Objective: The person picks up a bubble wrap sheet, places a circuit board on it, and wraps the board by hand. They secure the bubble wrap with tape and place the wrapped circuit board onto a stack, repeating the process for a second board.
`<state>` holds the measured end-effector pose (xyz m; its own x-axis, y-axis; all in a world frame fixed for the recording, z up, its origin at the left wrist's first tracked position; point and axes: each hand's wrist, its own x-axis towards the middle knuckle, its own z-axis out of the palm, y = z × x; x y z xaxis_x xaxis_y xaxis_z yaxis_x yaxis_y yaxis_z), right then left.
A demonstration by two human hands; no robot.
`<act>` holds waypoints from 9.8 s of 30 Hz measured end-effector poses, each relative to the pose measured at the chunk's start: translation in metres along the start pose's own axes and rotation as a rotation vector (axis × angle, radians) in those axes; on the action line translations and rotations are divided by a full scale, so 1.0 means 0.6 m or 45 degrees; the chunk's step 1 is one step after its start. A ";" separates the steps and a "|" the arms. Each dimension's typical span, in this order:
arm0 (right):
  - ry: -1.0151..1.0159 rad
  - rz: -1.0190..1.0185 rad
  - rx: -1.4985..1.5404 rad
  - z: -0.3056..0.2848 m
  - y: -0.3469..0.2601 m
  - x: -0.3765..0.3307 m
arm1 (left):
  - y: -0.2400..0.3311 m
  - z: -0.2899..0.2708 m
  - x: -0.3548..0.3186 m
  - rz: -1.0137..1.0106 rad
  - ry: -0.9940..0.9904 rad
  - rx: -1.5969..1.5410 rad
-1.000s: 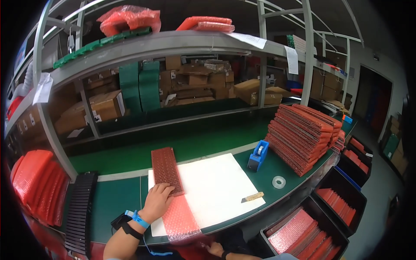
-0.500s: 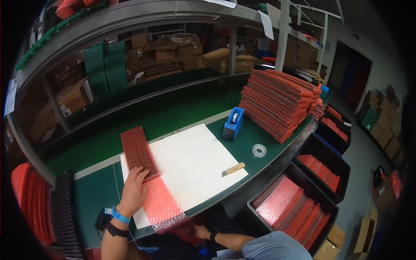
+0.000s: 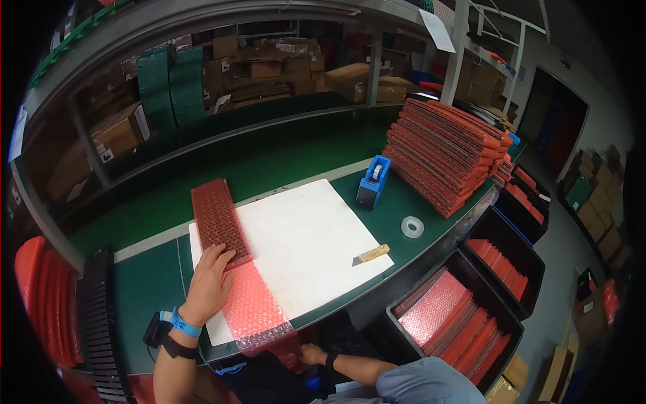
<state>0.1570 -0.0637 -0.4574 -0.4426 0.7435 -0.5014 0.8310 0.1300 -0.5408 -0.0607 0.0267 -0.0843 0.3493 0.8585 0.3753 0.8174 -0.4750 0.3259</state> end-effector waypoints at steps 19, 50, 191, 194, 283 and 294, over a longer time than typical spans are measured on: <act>1.092 -0.564 1.232 -0.618 -0.018 -0.466 | 0.029 -0.014 0.014 -0.017 0.262 0.020; 1.205 -1.228 0.321 -0.555 -0.351 -0.189 | 0.029 0.000 -0.009 -0.064 0.259 -1.489; 1.064 -1.034 0.432 -0.536 -0.342 -0.168 | 0.046 -0.002 -0.012 -0.059 0.302 -0.513; 1.093 -1.006 0.403 -0.537 -0.340 -0.167 | 0.047 -0.004 -0.011 -0.033 0.318 -0.543; 0.646 -0.908 1.074 -0.542 -0.326 -0.173 | 0.035 0.005 -0.017 -0.078 0.028 -1.535; 0.309 -0.867 1.379 -0.558 -0.332 -0.182 | 0.042 -0.014 -0.015 -0.173 0.024 -1.752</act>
<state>0.1524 0.0488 -0.0690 -0.4981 0.8522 0.1601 -0.2779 0.0181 -0.9604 -0.0472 0.0056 -0.0725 0.2893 0.9153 0.2801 -0.2658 -0.2042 0.9421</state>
